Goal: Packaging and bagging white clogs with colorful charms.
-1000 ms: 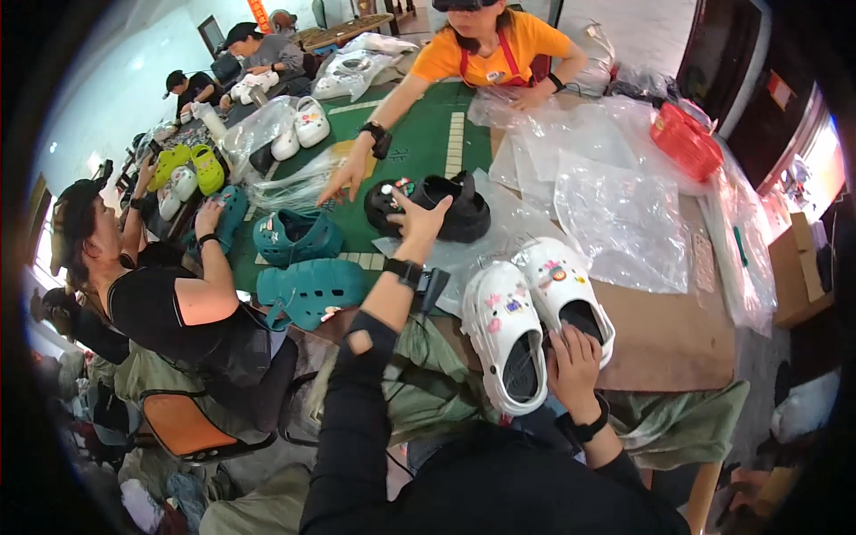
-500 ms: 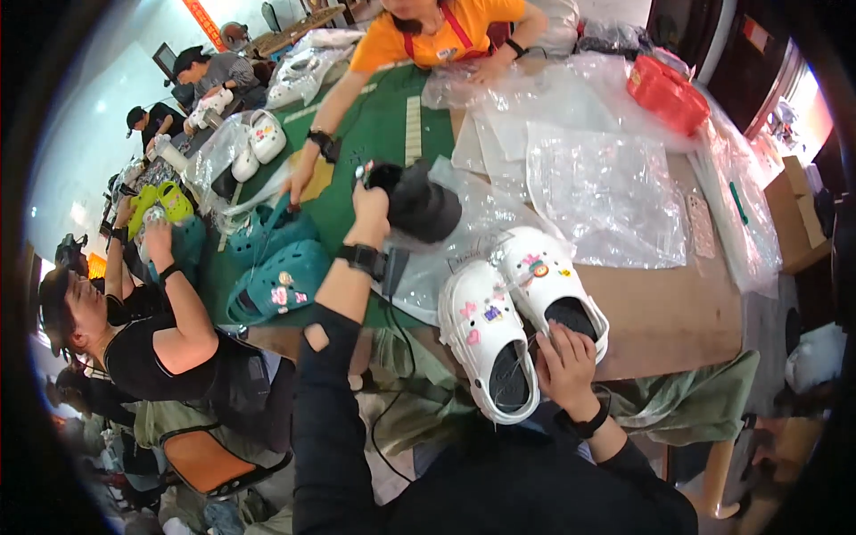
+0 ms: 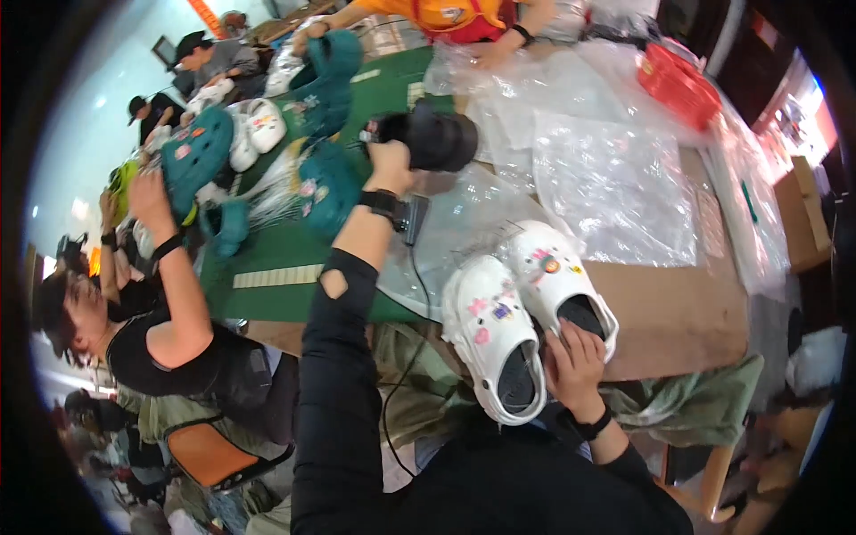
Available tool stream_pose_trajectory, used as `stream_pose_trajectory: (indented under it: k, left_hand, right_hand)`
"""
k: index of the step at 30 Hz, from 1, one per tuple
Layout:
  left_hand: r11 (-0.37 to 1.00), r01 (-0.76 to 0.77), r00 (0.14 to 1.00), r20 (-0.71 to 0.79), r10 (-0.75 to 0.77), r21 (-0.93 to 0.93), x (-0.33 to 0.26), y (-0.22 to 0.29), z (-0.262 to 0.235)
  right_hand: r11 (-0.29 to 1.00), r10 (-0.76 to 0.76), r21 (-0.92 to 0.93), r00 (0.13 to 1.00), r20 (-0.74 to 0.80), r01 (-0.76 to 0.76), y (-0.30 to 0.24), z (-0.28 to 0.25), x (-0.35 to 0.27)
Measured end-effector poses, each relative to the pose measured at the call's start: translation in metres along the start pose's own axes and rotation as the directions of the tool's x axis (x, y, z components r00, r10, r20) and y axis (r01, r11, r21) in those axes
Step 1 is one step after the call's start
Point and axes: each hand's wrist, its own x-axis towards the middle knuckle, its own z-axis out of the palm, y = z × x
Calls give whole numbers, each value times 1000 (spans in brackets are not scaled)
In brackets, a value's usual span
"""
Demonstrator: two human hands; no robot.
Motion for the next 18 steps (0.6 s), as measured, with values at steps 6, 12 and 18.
stream_pose_trajectory:
  k: [6,12,18]
  left_hand:
    - [816,563,825,38,-564,-130,-79,84,107]
    - [783,567,807,363,-465,-257,-143,133,62]
    - [828,509,846,312,-432,-234,-166,203,-7]
  right_hand:
    - [990,34,-140,999,6,-33,17,-3,-12]
    - [991,44,-128,999,32,-39,15,-4,-16]
    - [992,31,-127,997,69,-22,18,-2,-18]
